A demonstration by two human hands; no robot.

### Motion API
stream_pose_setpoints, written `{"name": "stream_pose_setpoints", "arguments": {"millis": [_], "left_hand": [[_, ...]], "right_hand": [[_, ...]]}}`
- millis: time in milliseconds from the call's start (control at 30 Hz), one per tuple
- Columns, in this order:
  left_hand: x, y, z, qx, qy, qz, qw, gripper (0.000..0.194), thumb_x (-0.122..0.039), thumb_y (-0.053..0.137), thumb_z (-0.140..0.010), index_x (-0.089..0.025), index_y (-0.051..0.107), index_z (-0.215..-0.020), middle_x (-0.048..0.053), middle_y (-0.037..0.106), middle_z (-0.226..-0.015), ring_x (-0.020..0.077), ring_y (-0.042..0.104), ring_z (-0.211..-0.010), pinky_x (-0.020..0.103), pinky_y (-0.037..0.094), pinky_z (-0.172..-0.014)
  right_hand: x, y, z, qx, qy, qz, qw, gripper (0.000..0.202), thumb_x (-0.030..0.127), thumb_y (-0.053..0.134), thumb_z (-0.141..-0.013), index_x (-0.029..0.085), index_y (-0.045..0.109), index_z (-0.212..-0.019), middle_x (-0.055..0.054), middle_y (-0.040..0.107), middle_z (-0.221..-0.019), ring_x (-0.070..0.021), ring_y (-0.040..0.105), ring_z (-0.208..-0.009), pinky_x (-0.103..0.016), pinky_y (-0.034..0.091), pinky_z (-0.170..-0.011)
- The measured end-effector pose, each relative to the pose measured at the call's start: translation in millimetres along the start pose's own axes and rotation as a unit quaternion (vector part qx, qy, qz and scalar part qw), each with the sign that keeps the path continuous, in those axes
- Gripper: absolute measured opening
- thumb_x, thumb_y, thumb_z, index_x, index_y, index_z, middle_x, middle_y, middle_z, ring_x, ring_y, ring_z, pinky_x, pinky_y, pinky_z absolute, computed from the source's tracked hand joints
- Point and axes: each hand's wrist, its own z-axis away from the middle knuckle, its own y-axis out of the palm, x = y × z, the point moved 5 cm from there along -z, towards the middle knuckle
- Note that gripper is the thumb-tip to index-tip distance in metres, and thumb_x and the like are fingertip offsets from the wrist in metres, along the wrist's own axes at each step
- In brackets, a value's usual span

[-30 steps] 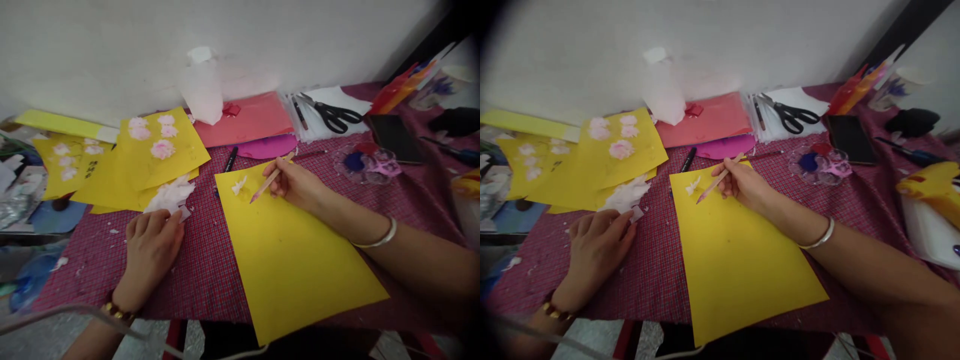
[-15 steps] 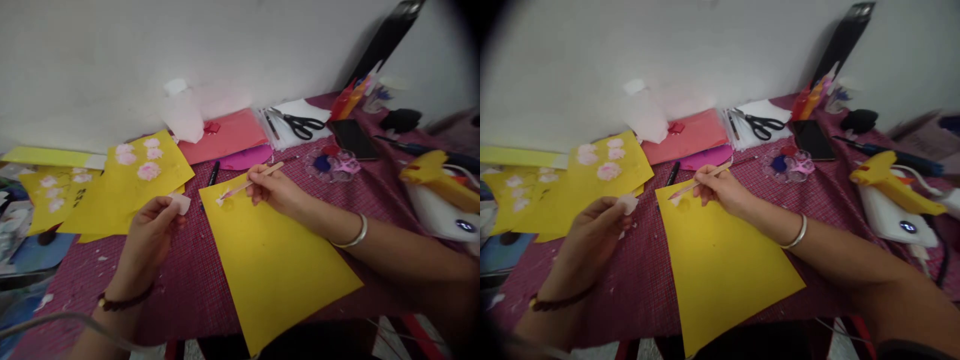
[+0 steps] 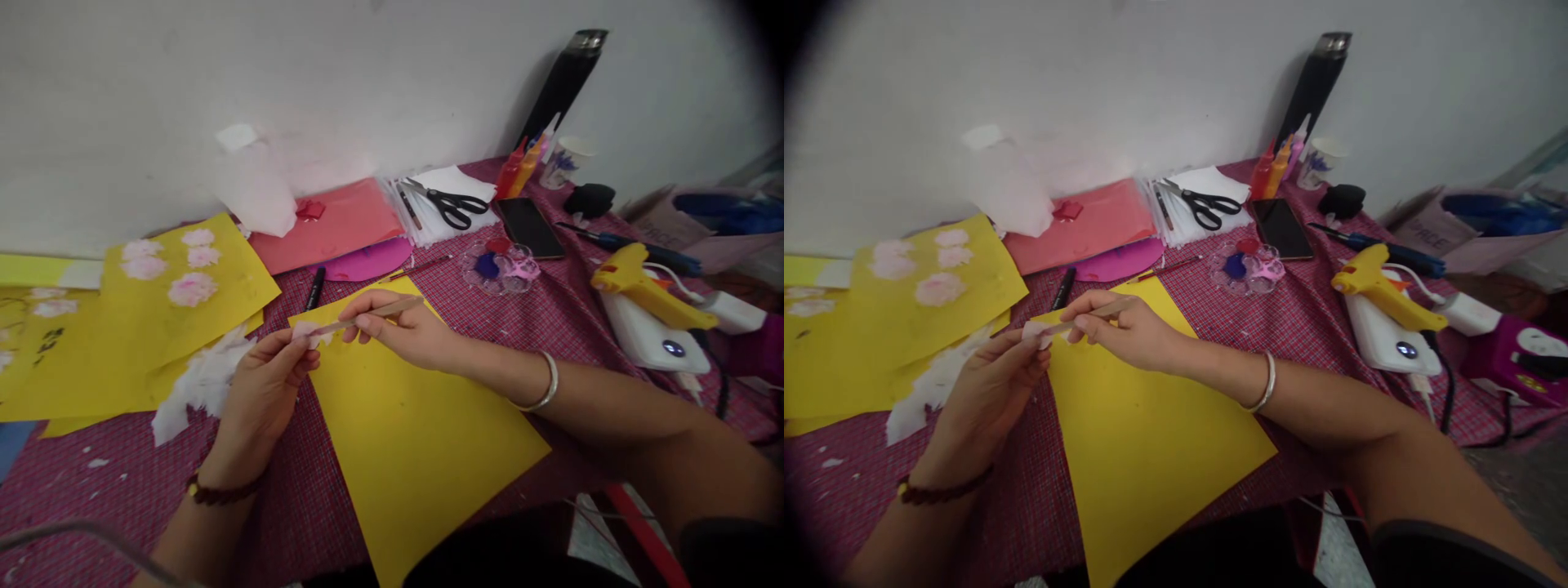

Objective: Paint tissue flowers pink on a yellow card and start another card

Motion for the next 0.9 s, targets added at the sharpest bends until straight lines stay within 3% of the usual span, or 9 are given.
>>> {"name": "stream_pose_setpoints", "arguments": {"millis": [200,267,333,400,567,667,800,867,900], "left_hand": [[1.1,-1.6,-0.5,0.013,0.006,0.019,1.000,0.011,-0.017,0.079,-0.068,-0.016,0.075,-0.077,-0.001,0.072,-0.070,0.0052,0.062,-0.057,0.012,0.052,-0.057],[0.0,-1.9,-1.7,0.033,-0.001,0.036,0.999,0.007,-0.022,0.074,-0.075,-0.016,0.075,-0.078,0.001,0.074,-0.072,0.0074,0.064,-0.059,0.015,0.054,-0.058],[-1.3,-1.3,-2.5,0.066,-0.016,0.069,0.995,0.015,-0.030,0.070,-0.080,-0.017,0.075,-0.078,0.003,0.074,-0.074,0.0106,0.065,-0.061,0.019,0.057,-0.058],[-2.6,-0.5,-1.8,0.099,-0.029,0.102,0.989,0.016,-0.034,0.070,-0.079,-0.018,0.074,-0.076,0.003,0.074,-0.074,0.0119,0.065,-0.060,0.020,0.057,-0.054],[-4.5,0.1,4.1,0.121,-0.011,0.091,0.988,0.013,-0.021,0.083,-0.066,-0.018,0.072,-0.073,-0.002,0.069,-0.067,0.0058,0.058,-0.054,0.013,0.049,-0.048],[-13.8,3.5,7.7,0.108,0.043,0.076,0.990,0.014,-0.023,0.085,-0.065,-0.019,0.072,-0.071,-0.003,0.068,-0.069,0.0045,0.058,-0.058,0.012,0.049,-0.053],[-40.9,17.1,16.7,0.090,0.157,0.003,0.983,0.008,-0.023,0.082,-0.071,-0.020,0.075,-0.075,-0.001,0.072,-0.073,0.0065,0.061,-0.062,0.016,0.051,-0.059],[-57.3,24.9,23.1,0.071,0.250,-0.091,0.961,0.006,-0.019,0.077,-0.076,-0.022,0.076,-0.082,-0.001,0.072,-0.072,0.0076,0.062,-0.064,0.019,0.051,-0.063],[-65.9,29.0,27.4,0.062,0.321,-0.158,0.932,0.010,-0.016,0.075,-0.078,-0.023,0.077,-0.085,-0.001,0.072,-0.074,0.0080,0.063,-0.066,0.019,0.051,-0.065]], "right_hand": [[-5.1,1.2,-2.2,-0.001,-0.015,-0.010,1.000,0.018,0.030,0.054,-0.094,0.015,0.063,-0.097,-0.004,0.068,-0.088,-0.0104,0.064,-0.079,-0.024,0.053,-0.071],[-4.2,0.7,-2.7,-0.009,-0.017,-0.019,1.000,0.017,0.031,0.055,-0.094,0.015,0.063,-0.096,-0.003,0.068,-0.086,-0.0098,0.064,-0.076,-0.024,0.053,-0.069],[-2.5,-0.2,-3.1,-0.016,-0.011,-0.041,0.999,0.017,0.031,0.056,-0.094,0.015,0.063,-0.097,-0.003,0.069,-0.083,-0.0092,0.064,-0.072,-0.023,0.053,-0.068],[-0.9,-0.5,-3.2,-0.022,0.005,-0.072,0.997,0.016,0.030,0.056,-0.093,0.015,0.063,-0.096,-0.002,0.069,-0.079,-0.0089,0.064,-0.069,-0.023,0.053,-0.067],[1.3,1.8,-2.8,-0.031,0.031,-0.158,0.986,0.015,0.030,0.061,-0.091,0.016,0.063,-0.091,-0.001,0.072,-0.076,-0.0088,0.065,-0.066,-0.022,0.053,-0.064],[0.3,2.9,-3.7,-0.041,0.050,-0.190,0.980,0.021,0.036,0.066,-0.088,0.016,0.064,-0.092,-0.002,0.074,-0.078,-0.0084,0.065,-0.063,-0.022,0.053,-0.063],[1.9,-0.2,-7.5,-0.074,0.082,-0.216,0.970,0.033,0.047,0.069,-0.083,0.016,0.068,-0.092,-0.003,0.074,-0.079,-0.0076,0.061,-0.058,-0.022,0.052,-0.061],[4.3,-4.2,-9.1,-0.105,0.098,-0.232,0.962,0.033,0.048,0.066,-0.085,0.016,0.069,-0.089,-0.001,0.072,-0.073,-0.0059,0.057,-0.053,-0.020,0.051,-0.057],[5.3,-6.3,-9.5,-0.120,0.110,-0.245,0.956,0.032,0.047,0.064,-0.087,0.016,0.069,-0.086,0.001,0.070,-0.070,-0.0049,0.053,-0.050,-0.019,0.050,-0.056]]}}
